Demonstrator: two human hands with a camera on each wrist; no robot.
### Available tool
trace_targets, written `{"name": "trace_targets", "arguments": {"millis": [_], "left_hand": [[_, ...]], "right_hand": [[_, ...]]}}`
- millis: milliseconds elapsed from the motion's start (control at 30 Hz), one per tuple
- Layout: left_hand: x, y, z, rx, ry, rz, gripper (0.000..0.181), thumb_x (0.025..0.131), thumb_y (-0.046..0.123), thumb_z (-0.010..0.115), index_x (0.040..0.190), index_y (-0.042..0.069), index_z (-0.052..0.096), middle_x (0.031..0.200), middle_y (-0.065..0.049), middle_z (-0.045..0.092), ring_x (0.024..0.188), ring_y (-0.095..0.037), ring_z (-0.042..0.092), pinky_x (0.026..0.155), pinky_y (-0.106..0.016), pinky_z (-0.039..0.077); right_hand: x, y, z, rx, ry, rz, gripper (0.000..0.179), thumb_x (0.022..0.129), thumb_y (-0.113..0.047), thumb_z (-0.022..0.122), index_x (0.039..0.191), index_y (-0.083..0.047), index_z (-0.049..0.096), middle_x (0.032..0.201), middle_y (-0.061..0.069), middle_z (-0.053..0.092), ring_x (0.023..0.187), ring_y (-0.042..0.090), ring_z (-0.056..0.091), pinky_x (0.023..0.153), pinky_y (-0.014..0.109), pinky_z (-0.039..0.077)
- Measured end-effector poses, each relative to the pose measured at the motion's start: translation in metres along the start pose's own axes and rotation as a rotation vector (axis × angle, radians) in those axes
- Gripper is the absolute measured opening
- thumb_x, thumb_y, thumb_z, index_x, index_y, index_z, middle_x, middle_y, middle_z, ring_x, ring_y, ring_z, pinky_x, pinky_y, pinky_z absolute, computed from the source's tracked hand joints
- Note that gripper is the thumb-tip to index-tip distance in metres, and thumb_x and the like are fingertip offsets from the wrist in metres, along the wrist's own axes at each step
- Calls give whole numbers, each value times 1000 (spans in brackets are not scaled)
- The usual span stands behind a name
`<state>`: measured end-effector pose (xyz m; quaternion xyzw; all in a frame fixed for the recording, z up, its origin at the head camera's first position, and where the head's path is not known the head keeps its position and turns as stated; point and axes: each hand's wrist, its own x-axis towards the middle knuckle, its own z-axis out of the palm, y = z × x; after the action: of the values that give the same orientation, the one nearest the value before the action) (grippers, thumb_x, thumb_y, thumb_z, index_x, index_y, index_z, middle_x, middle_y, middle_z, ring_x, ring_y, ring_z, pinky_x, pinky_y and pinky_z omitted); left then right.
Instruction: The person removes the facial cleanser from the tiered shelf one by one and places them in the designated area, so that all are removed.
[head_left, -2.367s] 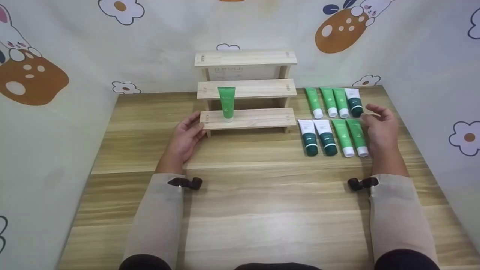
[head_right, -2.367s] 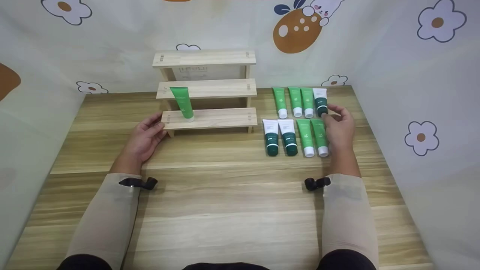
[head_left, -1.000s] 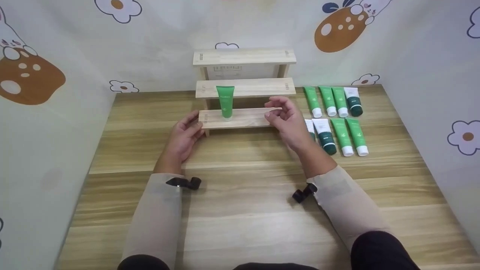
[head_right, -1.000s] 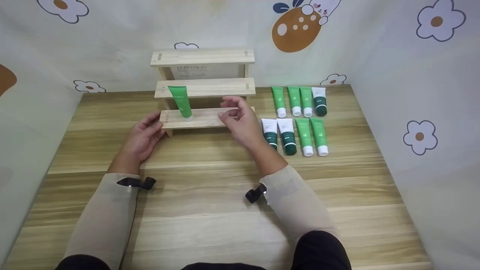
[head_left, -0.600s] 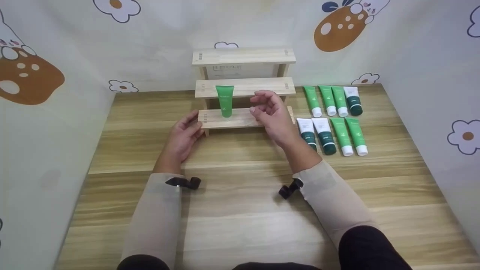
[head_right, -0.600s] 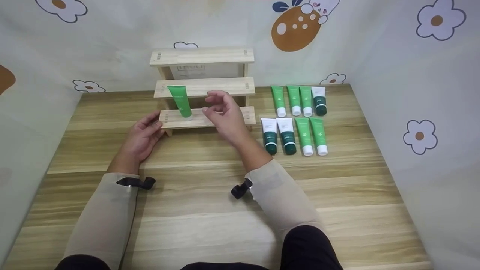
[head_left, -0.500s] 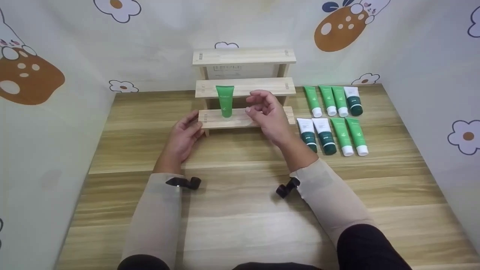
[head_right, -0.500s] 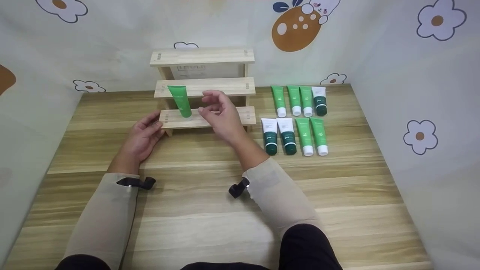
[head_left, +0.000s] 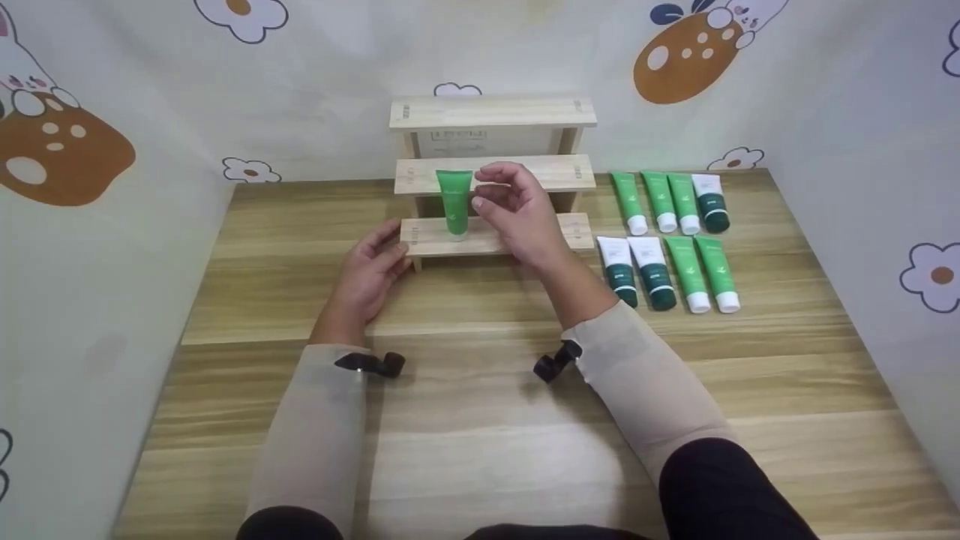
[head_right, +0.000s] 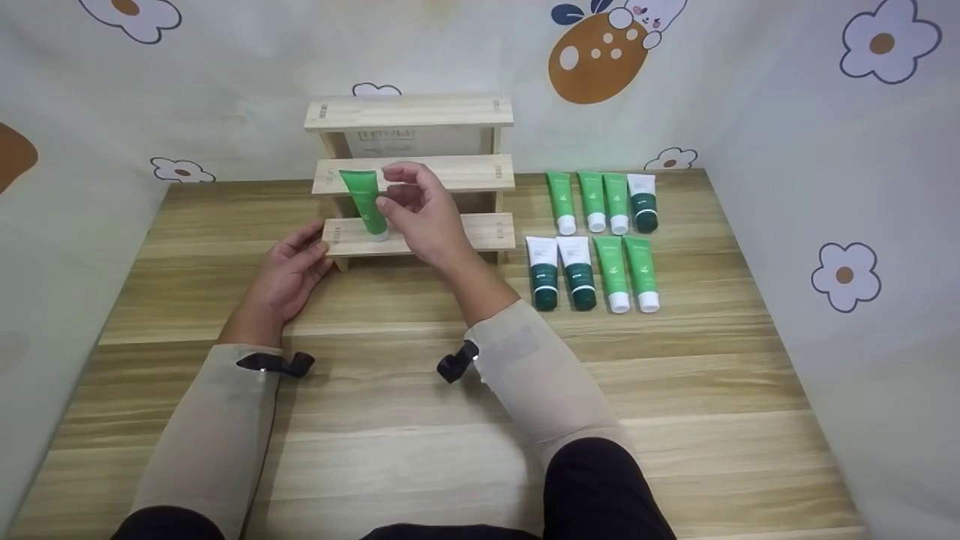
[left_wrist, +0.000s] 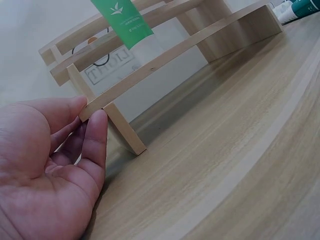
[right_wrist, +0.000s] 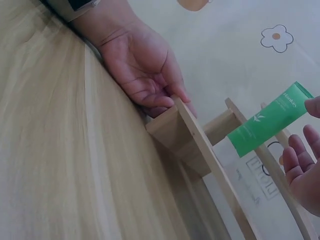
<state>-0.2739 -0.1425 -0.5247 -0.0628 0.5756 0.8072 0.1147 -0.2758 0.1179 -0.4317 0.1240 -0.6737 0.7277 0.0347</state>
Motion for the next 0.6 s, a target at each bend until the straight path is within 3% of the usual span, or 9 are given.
{"name": "trace_targets", "arguments": {"millis": [133, 300, 600], "left_hand": [[1, 0, 0, -5, -8, 6, 60, 106, 3, 63, 163, 11, 44, 168, -6, 42, 119, -12, 61, 93, -19, 59], [3, -2, -1, 9, -12, 1, 59, 107, 5, 61, 163, 11, 43, 168, -6, 40, 120, -12, 61, 94, -18, 59], [2, -2, 1, -15, -6, 5, 58, 106, 3, 62, 162, 10, 45, 166, -5, 43, 115, -11, 63, 92, -19, 60]], "right_hand": [[4, -5, 4, 0, -3, -14, 37, 95, 4, 75, 130, -3, 63, 137, 13, 68, 129, 25, 67, 116, 36, 54], [8, -9, 10, 28, -21, 30, 35, 96, 6, 73, 127, -6, 64, 138, 13, 68, 130, 26, 67, 111, 37, 59], [11, -1, 16, 27, 36, 78, 32, 95, 10, 71, 121, -7, 62, 112, 6, 69, 111, 23, 69, 100, 34, 62]]}}
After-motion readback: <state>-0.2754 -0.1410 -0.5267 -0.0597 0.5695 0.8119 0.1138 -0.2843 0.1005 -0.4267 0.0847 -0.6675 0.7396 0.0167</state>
